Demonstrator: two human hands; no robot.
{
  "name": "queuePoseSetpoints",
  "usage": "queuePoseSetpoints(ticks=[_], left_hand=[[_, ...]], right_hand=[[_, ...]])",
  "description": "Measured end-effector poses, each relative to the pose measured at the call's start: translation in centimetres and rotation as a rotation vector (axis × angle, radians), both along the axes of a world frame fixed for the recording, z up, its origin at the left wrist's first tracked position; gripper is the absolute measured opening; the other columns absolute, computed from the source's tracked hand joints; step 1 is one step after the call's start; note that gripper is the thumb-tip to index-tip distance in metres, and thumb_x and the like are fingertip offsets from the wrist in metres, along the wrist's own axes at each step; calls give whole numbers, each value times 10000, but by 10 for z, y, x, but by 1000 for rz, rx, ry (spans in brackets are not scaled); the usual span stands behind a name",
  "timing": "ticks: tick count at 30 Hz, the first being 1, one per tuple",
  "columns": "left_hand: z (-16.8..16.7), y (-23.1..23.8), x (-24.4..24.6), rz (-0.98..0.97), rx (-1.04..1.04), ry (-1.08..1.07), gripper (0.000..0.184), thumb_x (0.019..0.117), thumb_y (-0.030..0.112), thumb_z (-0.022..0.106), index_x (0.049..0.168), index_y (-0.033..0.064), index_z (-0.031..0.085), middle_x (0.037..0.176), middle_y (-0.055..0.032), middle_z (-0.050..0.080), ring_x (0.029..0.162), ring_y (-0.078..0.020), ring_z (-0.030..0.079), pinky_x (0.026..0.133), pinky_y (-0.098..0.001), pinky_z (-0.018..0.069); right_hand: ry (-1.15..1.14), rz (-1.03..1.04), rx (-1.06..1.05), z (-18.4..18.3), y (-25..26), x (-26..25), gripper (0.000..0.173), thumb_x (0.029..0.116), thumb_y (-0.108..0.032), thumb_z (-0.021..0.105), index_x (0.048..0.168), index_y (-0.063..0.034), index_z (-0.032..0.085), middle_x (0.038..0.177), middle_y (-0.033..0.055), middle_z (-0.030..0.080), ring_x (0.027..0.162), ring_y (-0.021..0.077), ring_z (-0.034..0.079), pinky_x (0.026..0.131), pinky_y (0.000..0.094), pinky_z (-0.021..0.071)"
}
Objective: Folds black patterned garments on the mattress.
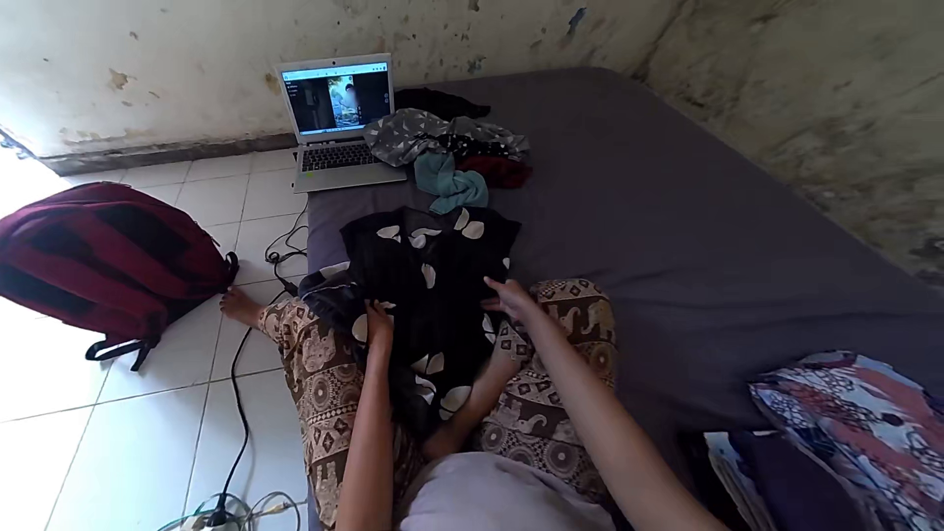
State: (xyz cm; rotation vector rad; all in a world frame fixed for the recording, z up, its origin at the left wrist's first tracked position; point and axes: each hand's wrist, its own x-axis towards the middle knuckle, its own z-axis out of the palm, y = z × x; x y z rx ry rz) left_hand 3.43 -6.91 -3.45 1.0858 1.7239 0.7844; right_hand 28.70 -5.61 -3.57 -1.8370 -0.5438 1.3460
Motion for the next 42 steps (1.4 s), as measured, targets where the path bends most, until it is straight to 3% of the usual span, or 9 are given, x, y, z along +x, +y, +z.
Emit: queuePoseSetpoints(ticks=[4, 9, 12, 16, 20, 24, 31, 38, 42], left_hand=[[-1, -2, -4, 56, -40, -131, 608, 1112, 282, 444, 1552, -93, 256, 1470, -341, 457, 1326, -402, 499, 1101, -478, 393], [-7, 3, -6, 42, -81, -209, 630, 1100, 246, 482, 1581, -63, 217, 1561, -316, 370, 1448, -402, 387, 1182, -493, 317], [1, 1, -6, 66, -60, -233, 509, 1087, 253, 514, 1415, -133, 466, 1448, -336, 480, 1363, -397, 455, 1134, -509, 348], [11, -3, -13, 145, 204, -279, 419, 1078, 164, 511, 1367, -139, 495, 1349, -304, 559, 1243, -295, 539, 1074, -397, 407], [2, -13, -16, -29, -31, -87, 461, 1068, 120, 519, 1439, -135, 421, 1392, -335, 523, 1292, -374, 524, 1092, -465, 405], [2, -15, -13, -54, -81, -9, 504, 1066, 151, 532, 1469, -121, 400, 1411, -338, 509, 1305, -394, 512, 1094, -492, 402], [-4, -14, -11, -114, -28, 105, 514, 1078, 298, 514, 1353, -136, 525, 1300, -332, 571, 1168, -354, 564, 1016, -494, 429], [-4, -7, -6, -141, -40, 161, 501, 1062, 240, 552, 1357, -162, 507, 1380, -351, 525, 1295, -380, 507, 1097, -492, 365], [7, -10, -3, -167, -89, 193, 502, 1067, 270, 539, 1348, -146, 527, 1336, -356, 557, 1259, -423, 546, 1068, -552, 406]], right_hand=[[-40, -243, 98, -9, -16, -29, 731, 1045, -266, 616, 1562, 43, 200, 1475, 334, 440, 1193, 381, 611, 967, 455, 524], [-30, -62, -116, -12, -22, -40, 749, 984, -391, 688, 1464, 104, 393, 1448, 298, 466, 1289, 345, 483, 1052, 492, 410], [49, -59, -62, -9, -21, -33, 550, 984, -195, 684, 1417, 76, 480, 1442, 261, 499, 1304, 329, 493, 1058, 506, 417], [144, -255, 282, 14, -25, -16, 469, 948, 64, 620, 1389, 72, 461, 1352, 218, 550, 1168, 237, 576, 984, 381, 497], [5, -65, 195, 10, -42, -4, 698, 835, 233, 566, 1484, 64, 373, 1435, 266, 476, 1164, 271, 576, 946, 362, 512], [-227, 283, 240, 46, -79, 7, 551, 913, 116, 629, 1432, 93, 445, 1398, 294, 524, 1198, 306, 602, 994, 376, 504], [-878, 247, 131, 49, -207, 102, 220, 975, 16, 599, 1175, 82, 662, 1215, 260, 650, 1064, 371, 674, 940, 498, 549], [-554, 324, -533, 28, -308, 139, 494, 1084, -311, 527, 1313, 122, 581, 1276, 349, 612, 1222, 471, 587, 1082, 592, 402], [-425, 301, -582, 7, -328, 136, 606, 1062, -397, 553, 1358, 131, 542, 1356, 389, 541, 1292, 524, 514, 1108, 635, 360]])
